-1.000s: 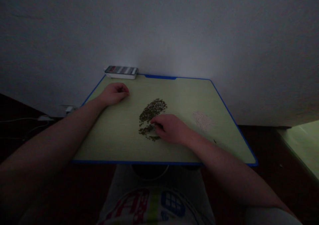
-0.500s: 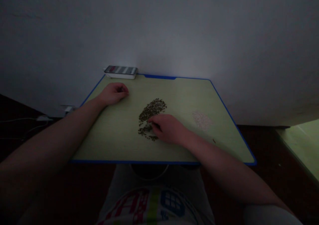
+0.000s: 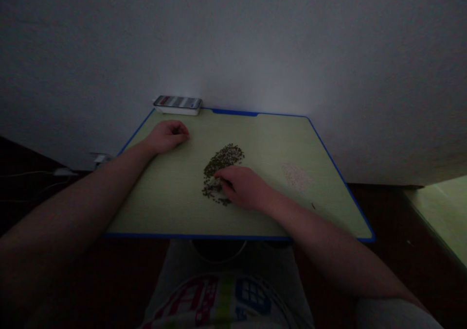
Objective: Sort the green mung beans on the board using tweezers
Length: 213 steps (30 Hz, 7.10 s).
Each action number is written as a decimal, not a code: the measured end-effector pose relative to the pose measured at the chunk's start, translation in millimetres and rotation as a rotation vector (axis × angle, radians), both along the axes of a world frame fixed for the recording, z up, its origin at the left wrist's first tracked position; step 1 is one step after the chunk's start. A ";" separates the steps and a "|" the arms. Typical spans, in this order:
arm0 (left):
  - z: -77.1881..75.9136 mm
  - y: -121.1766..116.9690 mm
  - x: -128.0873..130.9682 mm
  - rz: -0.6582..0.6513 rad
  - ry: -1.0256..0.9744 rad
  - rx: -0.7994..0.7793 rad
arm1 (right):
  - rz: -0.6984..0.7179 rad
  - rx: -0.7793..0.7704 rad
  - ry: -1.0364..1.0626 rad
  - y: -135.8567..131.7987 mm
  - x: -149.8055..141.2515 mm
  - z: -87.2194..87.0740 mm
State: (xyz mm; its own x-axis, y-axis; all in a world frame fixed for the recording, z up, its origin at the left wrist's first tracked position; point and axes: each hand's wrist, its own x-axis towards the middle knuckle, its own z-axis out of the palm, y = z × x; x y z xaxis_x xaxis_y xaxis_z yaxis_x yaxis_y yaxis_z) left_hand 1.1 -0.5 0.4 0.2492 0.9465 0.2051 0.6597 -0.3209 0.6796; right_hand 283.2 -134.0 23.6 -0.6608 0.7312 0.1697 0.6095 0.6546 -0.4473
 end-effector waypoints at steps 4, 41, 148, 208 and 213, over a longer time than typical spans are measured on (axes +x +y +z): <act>-2.1 2.0 -1.6 -0.011 0.003 -0.004 | 0.005 0.007 0.004 1.1 -1.5 -1.4; -1.1 1.2 -0.5 -0.003 -0.022 -0.010 | 0.063 0.007 0.000 0.7 -5.1 0.0; 3.0 -3.0 2.4 0.015 -0.017 -0.001 | -0.129 -0.220 -0.164 -67.0 5.2 26.4; 3.4 -2.6 1.7 0.015 0.019 0.002 | -0.133 -0.194 0.059 -107.0 23.5 11.9; 2.4 -1.8 0.6 0.002 0.016 0.004 | -0.341 -0.027 0.138 -93.9 47.9 15.5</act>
